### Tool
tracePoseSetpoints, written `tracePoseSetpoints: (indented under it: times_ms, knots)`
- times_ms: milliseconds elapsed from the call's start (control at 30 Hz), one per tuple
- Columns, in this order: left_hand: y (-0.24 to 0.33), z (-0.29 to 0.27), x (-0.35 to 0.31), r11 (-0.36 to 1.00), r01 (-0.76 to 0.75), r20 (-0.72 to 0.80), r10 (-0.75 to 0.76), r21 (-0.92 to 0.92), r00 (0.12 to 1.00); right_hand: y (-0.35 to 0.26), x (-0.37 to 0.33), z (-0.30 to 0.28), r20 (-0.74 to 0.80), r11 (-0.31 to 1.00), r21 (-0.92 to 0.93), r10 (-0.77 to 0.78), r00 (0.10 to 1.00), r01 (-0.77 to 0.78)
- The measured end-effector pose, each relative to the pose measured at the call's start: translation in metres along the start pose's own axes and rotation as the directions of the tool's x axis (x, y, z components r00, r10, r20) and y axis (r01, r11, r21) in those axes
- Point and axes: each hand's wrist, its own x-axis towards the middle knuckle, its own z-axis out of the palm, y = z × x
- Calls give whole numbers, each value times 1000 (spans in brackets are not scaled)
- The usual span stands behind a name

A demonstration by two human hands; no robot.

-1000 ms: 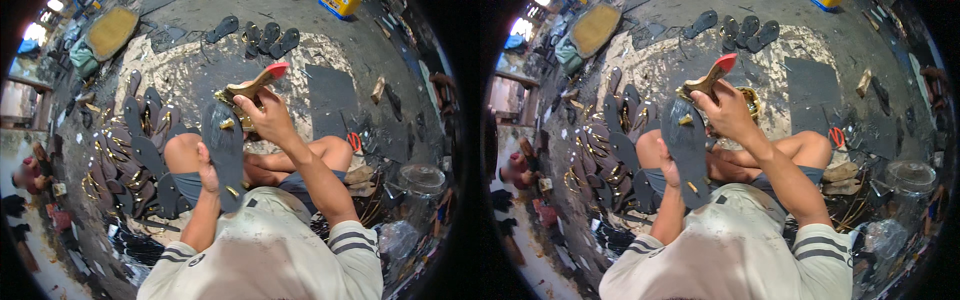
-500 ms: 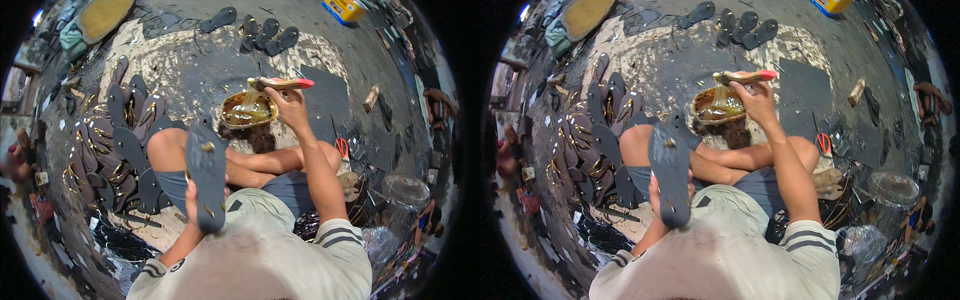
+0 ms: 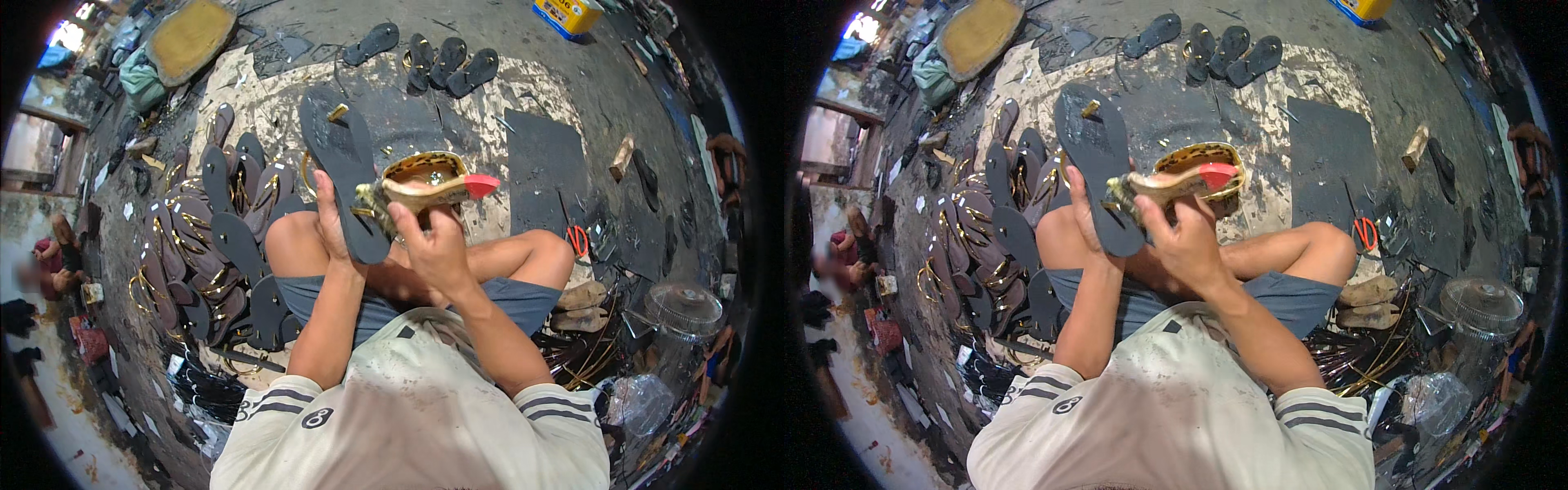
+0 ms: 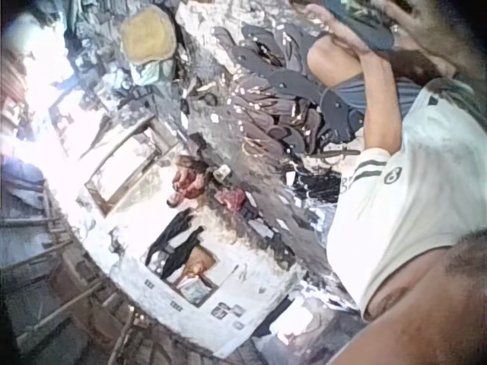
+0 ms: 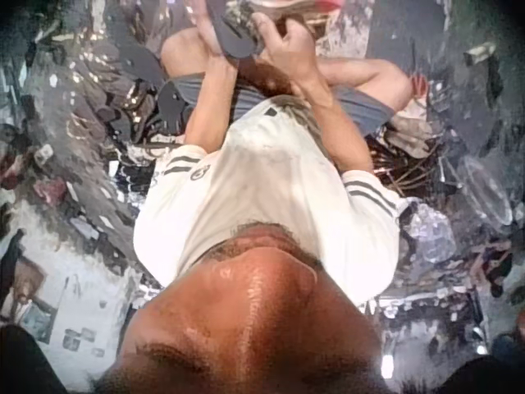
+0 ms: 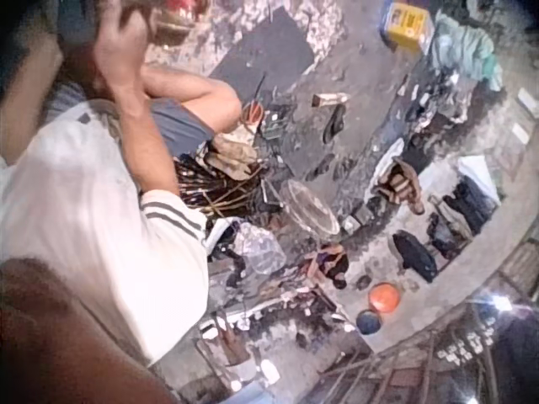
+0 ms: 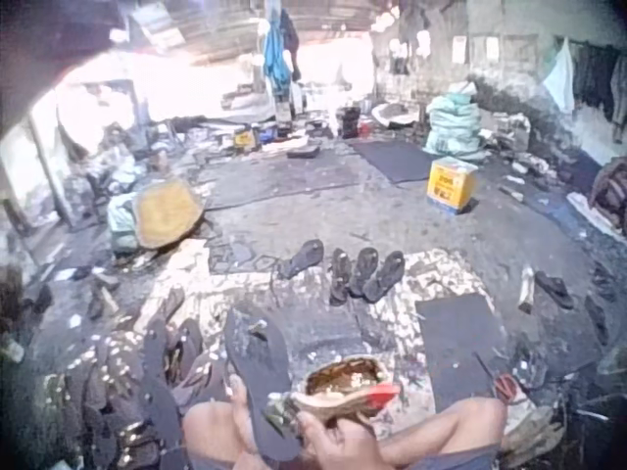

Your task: The person sits on the floor and repeatedly dips a brush into a container of gold paint, then applies it to the soles of black flip-flops. Finished sandals are placed in a row on the floor.

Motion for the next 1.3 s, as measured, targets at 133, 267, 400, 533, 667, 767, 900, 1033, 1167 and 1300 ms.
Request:
tracePoseSetpoints:
  times_ms: [133,267,400,533,667,767,900,1033,1167,1300]
  knots:
    - [2,-6,-13,963,110,106,-86,-247,991,-2,38,5,47,921,-48,-384,922,386]
    - [30,-15,3,943,198,72,-185,-268,980,-8,0,3,202,908,89,-418,886,409]
    - [16,-42,4,921,240,184,-191,-306,964,-5,18,-5,327,883,84,-463,824,462]
    - [-10,-31,-12,753,317,279,-184,-576,942,-25,67,1,303,849,24,-510,805,528]
    - [22,-16,2,945,288,95,-276,-153,956,-22,11,-1,475,908,220,-418,774,356]
    - [7,-10,-8,900,221,-18,-245,-375,969,-3,62,-1,460,884,11,-419,782,467]
    - [12,-5,-8,926,208,-51,-236,-316,971,-11,52,-12,457,835,-15,-484,746,551]
    - [24,-23,-3,924,285,181,-243,-256,953,-3,38,-13,335,854,173,-519,786,491]
    - [11,-7,-5,948,223,42,-219,-229,975,4,44,-19,305,924,127,-381,872,360]
    - [7,-38,32,892,432,108,-420,-134,901,26,-21,-31,456,991,94,-132,880,99]
